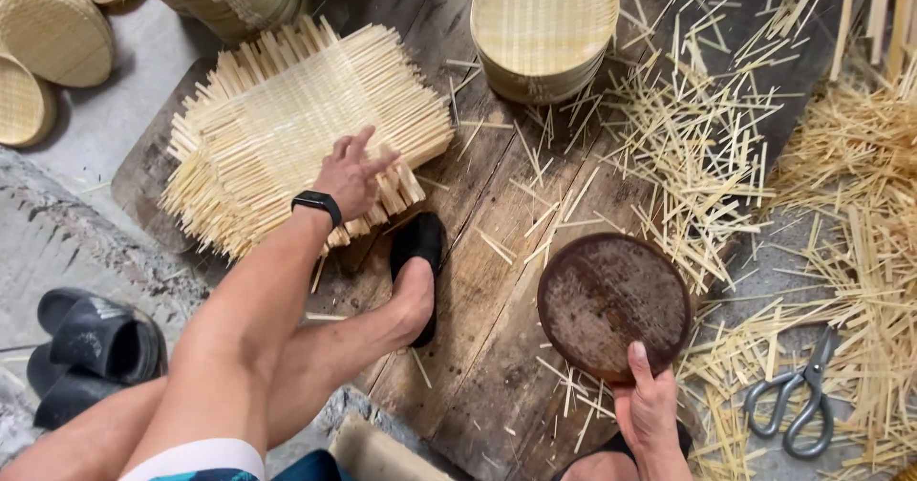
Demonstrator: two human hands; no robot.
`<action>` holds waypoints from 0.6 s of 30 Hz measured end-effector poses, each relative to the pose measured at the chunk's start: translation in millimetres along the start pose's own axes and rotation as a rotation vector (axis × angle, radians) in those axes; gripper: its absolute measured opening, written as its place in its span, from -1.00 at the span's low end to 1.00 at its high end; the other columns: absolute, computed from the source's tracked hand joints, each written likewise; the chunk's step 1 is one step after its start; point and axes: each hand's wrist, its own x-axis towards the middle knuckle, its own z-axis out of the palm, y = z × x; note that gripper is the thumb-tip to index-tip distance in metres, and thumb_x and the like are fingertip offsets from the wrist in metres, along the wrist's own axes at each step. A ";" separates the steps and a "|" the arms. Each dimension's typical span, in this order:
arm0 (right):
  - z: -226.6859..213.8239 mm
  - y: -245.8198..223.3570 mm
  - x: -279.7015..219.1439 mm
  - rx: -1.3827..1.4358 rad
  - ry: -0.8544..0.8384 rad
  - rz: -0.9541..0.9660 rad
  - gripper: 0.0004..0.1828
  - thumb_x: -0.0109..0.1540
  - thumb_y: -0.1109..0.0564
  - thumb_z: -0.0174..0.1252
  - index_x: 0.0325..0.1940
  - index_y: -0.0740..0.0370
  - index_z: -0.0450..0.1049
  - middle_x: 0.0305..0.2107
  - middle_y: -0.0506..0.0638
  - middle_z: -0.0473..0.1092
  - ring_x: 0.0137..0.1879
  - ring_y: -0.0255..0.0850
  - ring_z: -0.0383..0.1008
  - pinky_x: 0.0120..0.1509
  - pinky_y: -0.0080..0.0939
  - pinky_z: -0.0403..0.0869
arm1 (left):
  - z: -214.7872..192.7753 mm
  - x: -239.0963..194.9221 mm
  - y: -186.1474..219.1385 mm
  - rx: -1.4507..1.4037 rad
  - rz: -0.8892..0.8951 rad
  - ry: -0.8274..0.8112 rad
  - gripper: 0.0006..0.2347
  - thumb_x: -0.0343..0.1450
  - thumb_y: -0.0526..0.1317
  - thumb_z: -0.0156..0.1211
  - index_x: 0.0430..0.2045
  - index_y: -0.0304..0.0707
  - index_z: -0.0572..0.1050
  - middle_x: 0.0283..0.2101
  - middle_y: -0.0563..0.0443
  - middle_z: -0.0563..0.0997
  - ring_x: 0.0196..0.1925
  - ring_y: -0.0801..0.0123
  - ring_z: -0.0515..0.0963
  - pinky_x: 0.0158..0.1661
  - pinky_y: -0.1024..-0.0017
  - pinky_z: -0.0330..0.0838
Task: The person sits on the floor of a bamboo craft workshop and trims thin bamboo strips with scissors over a round wooden form. They weave the strips into a flat woven mat, then fit a curved bamboo rim ring around the woven piece and press the edges into place.
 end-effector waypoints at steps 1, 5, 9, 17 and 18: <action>2.3 -5.0 0.3 0.003 -0.002 -0.009 -0.32 0.26 0.01 0.20 0.40 0.27 0.21 0.20 0.04 0.35 0.29 -0.04 0.35 0.36 0.19 0.36 | -1.6 8.8 4.8 0.001 0.004 0.009 -0.41 0.33 -0.42 0.06 0.26 0.32 0.37 0.49 -0.14 -0.03 0.45 -0.14 -0.02 0.29 -0.17 0.03; 5.8 -9.1 -8.6 -0.064 0.070 0.070 -0.40 0.26 -0.02 0.15 0.33 0.26 0.24 0.16 0.10 0.37 0.23 0.01 0.41 0.23 0.23 0.48 | 18.4 19.8 1.2 0.202 0.038 -0.065 -0.48 0.41 -0.32 0.07 0.25 0.43 0.36 0.54 -0.04 -0.06 0.51 -0.07 0.01 0.38 -0.11 0.05; -0.2 -4.6 -5.7 -0.073 0.031 0.044 -0.39 0.29 -0.06 0.12 0.32 0.30 0.23 0.14 0.16 0.36 0.19 0.05 0.44 0.12 0.24 0.53 | 26.6 25.6 -4.5 0.023 0.020 0.094 -0.44 0.33 -0.37 0.16 0.27 0.18 0.41 0.49 -0.17 0.07 0.47 -0.10 0.10 0.37 -0.09 0.05; 0.2 -7.2 -9.0 -0.154 0.062 0.048 -0.38 0.30 -0.10 0.09 0.35 0.23 0.18 0.12 0.11 0.35 0.16 0.03 0.44 -0.02 0.11 0.57 | 27.5 25.4 -13.6 0.334 0.118 -0.051 -0.66 0.44 -0.33 0.13 0.02 0.27 0.59 0.55 0.03 0.04 0.50 0.08 0.14 0.40 0.06 0.09; 0.9 -5.4 -5.6 -0.159 0.050 0.041 -0.39 0.30 -0.11 0.09 0.34 0.23 0.19 0.10 0.11 0.36 0.14 0.03 0.44 -0.05 0.09 0.57 | 25.7 32.5 -20.5 0.330 0.211 0.034 -0.56 0.37 -0.40 0.15 0.08 0.26 0.55 0.53 0.04 0.03 0.46 0.11 0.14 0.36 0.06 0.10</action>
